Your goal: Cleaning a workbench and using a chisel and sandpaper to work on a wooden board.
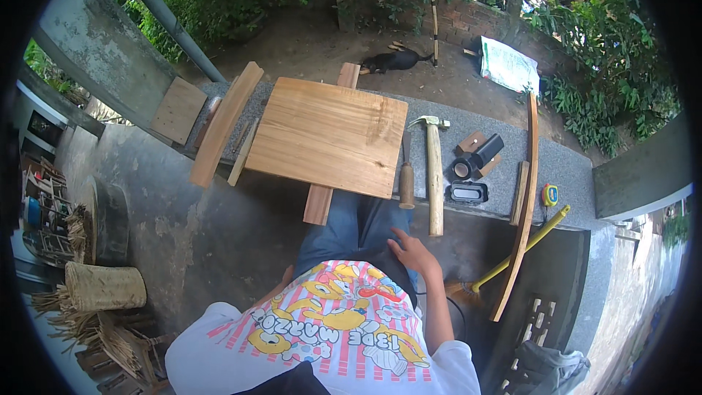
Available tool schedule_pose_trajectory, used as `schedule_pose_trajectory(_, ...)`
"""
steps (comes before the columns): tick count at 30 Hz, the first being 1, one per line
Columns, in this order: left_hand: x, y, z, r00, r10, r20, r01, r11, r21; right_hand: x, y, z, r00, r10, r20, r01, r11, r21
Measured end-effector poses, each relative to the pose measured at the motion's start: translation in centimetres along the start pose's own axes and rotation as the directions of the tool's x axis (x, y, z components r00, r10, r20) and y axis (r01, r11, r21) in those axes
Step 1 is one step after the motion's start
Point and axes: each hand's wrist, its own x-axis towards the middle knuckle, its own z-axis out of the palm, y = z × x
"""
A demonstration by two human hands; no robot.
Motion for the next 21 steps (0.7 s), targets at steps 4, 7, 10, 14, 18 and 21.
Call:
schedule_pose_trajectory(4,-2.4,2.8,-4.0,0.998,-0.056,0.012,0.057,0.983,-0.174,-1.5,-10.0,-3.7,0.997,-0.025,-0.074,0.032,0.995,0.093)
schedule_pose_trajectory(7,-1.2,3.6,-4.5,0.996,-0.083,0.028,0.088,0.949,-0.303,0.6,-8.7,-3.3,0.833,-0.274,-0.481,0.291,0.956,-0.041)
schedule_pose_trajectory(10,-0.7,4.8,-4.1,0.991,-0.124,0.047,0.132,0.885,-0.447,2.4,-8.4,-3.4,0.785,-0.350,-0.511,0.294,0.937,-0.191)
schedule_pose_trajectory(14,0.1,6.2,-4.2,0.980,-0.187,0.065,0.185,0.755,-0.629,4.3,-7.5,-2.8,0.772,-0.397,-0.497,0.243,0.906,-0.346)
schedule_pose_trajectory(18,0.1,7.1,-5.9,0.967,-0.232,0.106,0.231,0.622,-0.748,5.5,-5.5,-1.9,0.826,-0.312,-0.469,0.163,0.930,-0.329)
schedule_pose_trajectory(21,2.3,9.0,-13.1,0.922,-0.328,-0.206,-0.050,0.428,-0.902,6.6,-3.9,-1.3,0.837,-0.288,-0.466,0.154,0.940,-0.303)
